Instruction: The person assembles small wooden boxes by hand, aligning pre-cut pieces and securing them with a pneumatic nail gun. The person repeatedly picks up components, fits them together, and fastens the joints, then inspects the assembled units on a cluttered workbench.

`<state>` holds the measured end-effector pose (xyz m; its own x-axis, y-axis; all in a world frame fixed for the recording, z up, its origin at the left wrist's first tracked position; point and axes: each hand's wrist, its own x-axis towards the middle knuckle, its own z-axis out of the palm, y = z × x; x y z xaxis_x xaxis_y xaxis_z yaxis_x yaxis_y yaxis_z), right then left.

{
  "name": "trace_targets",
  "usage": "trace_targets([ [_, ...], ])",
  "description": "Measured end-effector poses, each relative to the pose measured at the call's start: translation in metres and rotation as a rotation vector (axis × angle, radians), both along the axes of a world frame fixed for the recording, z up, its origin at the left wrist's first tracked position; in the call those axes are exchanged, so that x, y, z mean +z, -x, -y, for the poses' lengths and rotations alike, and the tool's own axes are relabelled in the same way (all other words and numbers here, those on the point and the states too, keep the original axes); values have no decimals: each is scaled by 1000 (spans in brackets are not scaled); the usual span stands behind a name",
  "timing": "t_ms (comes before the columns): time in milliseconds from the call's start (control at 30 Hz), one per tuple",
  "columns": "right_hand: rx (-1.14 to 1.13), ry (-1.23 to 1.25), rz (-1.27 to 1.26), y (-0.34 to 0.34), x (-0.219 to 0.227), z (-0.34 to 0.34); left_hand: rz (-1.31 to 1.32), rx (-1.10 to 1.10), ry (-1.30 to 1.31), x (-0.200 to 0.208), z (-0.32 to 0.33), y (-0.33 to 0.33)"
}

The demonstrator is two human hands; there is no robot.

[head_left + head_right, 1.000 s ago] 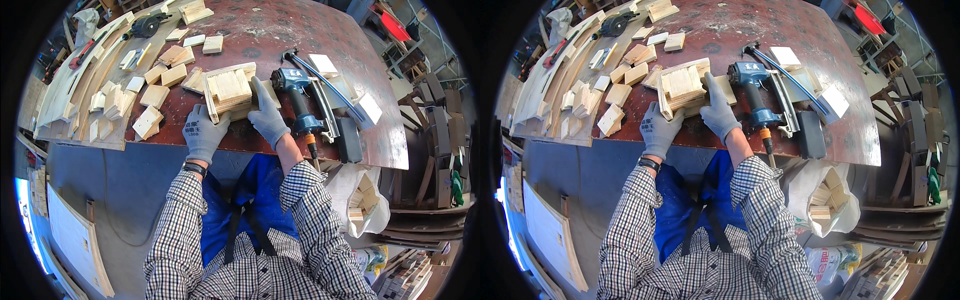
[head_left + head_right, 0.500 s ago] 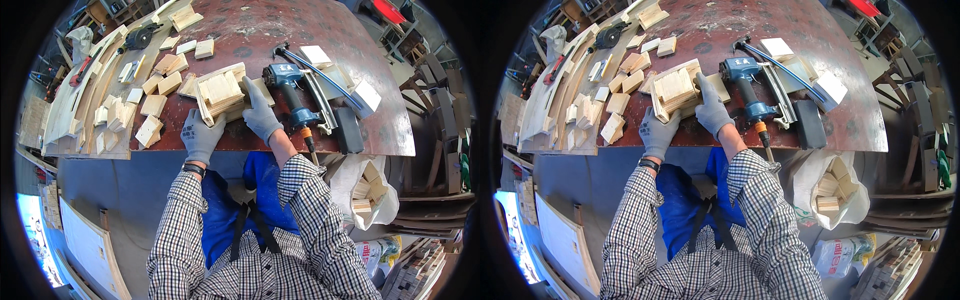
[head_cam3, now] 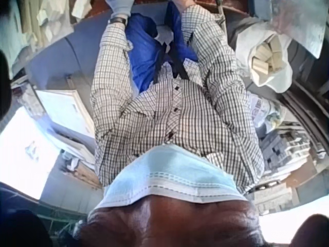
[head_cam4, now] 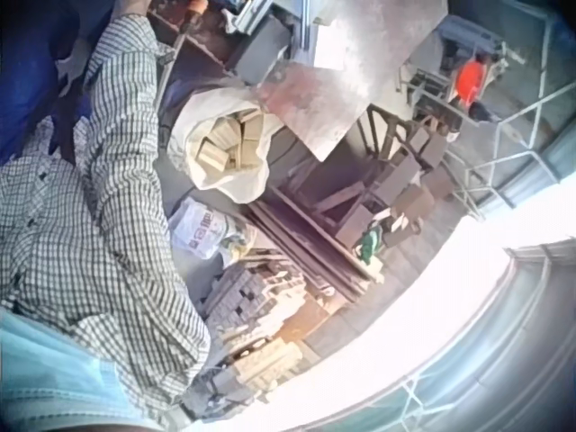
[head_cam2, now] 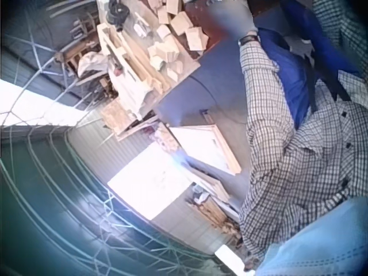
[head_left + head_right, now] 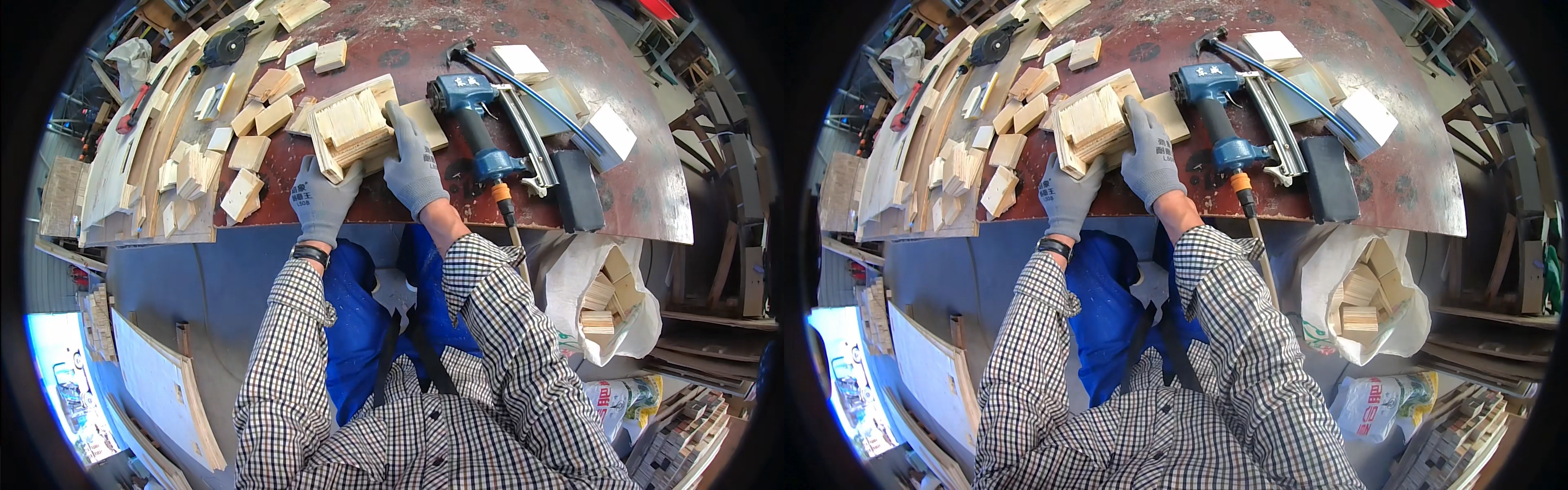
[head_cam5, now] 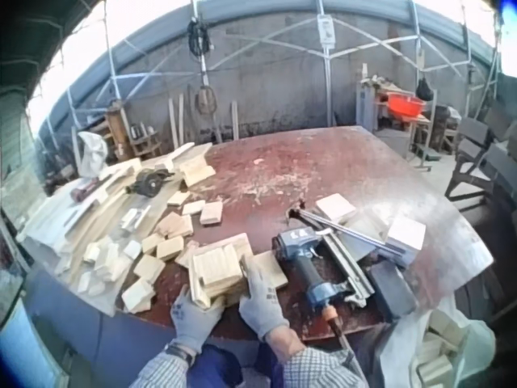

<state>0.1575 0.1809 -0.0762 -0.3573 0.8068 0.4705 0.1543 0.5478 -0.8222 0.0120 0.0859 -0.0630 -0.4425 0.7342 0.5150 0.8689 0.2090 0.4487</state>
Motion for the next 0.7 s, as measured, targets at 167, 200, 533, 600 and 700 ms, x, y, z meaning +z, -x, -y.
trace_targets([
  [167, -18, -55, -69, -1, -3, -1, 5, -13, -12, -1, -1, 0],
  [200, -18, -37, -77, -3, 1, 0, -5, -13, -13, 0, -1, -1],
  [533, 10, -153, -89, -1, 14, 5, -11, -19, 18, 2, 0, -1],
  [600, 16, -166, -123, -1, 12, 3, -7, -15, 6, 1, -1, 1],
  [700, -26, -210, -132, -5, 13, 3, 29, -10, 36, 1, 4, 1],
])
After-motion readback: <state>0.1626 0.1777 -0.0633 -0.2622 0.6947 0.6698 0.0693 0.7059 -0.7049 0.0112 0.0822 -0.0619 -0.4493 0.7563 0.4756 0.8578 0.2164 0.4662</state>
